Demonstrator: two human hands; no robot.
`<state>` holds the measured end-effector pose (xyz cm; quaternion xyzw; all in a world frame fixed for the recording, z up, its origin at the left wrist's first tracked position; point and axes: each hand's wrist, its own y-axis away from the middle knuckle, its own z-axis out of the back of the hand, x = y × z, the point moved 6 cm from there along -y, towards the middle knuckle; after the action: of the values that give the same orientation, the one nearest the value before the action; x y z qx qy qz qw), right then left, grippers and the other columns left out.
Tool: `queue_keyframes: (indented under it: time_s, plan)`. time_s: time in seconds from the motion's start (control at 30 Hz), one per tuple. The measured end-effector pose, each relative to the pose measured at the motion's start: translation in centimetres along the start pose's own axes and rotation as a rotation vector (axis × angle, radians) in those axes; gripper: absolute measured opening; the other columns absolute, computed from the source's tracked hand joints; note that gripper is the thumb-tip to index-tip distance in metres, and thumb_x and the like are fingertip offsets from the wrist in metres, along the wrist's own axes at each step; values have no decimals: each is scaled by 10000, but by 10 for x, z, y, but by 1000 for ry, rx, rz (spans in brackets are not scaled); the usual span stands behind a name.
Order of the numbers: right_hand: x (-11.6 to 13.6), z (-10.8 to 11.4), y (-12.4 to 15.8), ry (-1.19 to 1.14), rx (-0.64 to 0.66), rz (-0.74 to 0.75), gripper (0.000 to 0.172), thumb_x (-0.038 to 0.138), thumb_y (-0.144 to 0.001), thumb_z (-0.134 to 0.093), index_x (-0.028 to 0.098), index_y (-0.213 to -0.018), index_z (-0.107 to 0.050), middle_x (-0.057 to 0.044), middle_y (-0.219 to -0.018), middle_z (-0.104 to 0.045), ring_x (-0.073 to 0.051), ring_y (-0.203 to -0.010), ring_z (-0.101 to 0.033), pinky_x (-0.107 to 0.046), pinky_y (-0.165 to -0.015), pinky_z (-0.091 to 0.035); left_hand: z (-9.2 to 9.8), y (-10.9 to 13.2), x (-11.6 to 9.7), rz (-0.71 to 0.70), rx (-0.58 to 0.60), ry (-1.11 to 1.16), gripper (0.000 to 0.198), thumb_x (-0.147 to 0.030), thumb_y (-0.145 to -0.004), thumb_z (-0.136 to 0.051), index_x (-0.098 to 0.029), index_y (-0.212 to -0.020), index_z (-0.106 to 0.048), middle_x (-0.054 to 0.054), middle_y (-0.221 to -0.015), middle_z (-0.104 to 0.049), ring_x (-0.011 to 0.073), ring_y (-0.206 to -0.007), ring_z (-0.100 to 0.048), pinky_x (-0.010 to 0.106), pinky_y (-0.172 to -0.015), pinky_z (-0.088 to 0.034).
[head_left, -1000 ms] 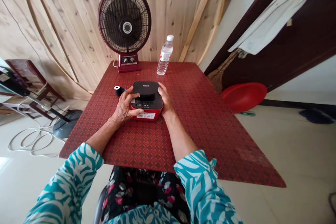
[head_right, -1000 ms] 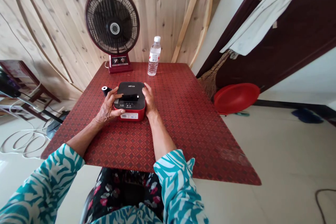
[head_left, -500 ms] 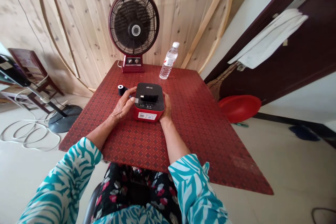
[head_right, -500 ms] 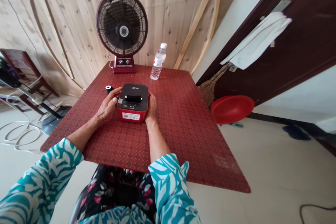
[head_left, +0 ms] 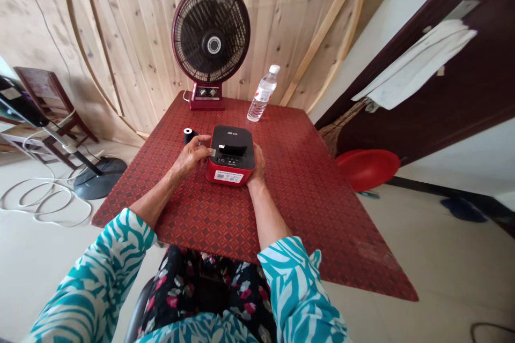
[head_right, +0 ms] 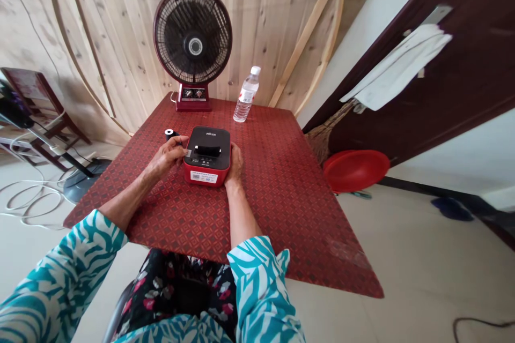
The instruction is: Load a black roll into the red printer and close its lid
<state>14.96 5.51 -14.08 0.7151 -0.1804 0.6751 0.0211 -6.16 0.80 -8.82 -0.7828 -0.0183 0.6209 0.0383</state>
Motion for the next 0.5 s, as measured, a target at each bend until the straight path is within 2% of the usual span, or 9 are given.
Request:
queue_keyframes:
  time_s: [0.2, 0.33, 0.5]
  plan:
    - [-8, -2, -1, -117, -17, -63, 373, 426, -878, -441, 197, -1045, -684, -45, -1123, -696, -193, -1063, -583, -375, -988, -452, 0, -1, 11, 160, 32, 174, 576, -205, -611, -736, -158, -1156, -554, -81, -581, -569, 53, -400, -417, 214, -449, -285]
    - [-6, -3, 0, -157, -28, -89, 367, 424, -867, -462, 180, -1034, -680, -55, -1097, -698, -191, -1036, -588, -361, -944, -472, -1, -3, 17, 237, 25, 246, 534, -154, -608, -706, -155, -1126, -575, -68, -579, -572, 52, -399, -426, 200, -422, -269]
    - [-7, -3, -1, -139, -25, -46, 376, 435, -880, -462, 178, -1044, -682, -54, -1106, -695, -183, -1022, -598, -361, -955, -468, 0, -5, 21, 281, 8, 269, 494, -106, -612, -673, -158, -1097, -592, -64, -570, -580, 52, -384, -437, 188, -405, -288]
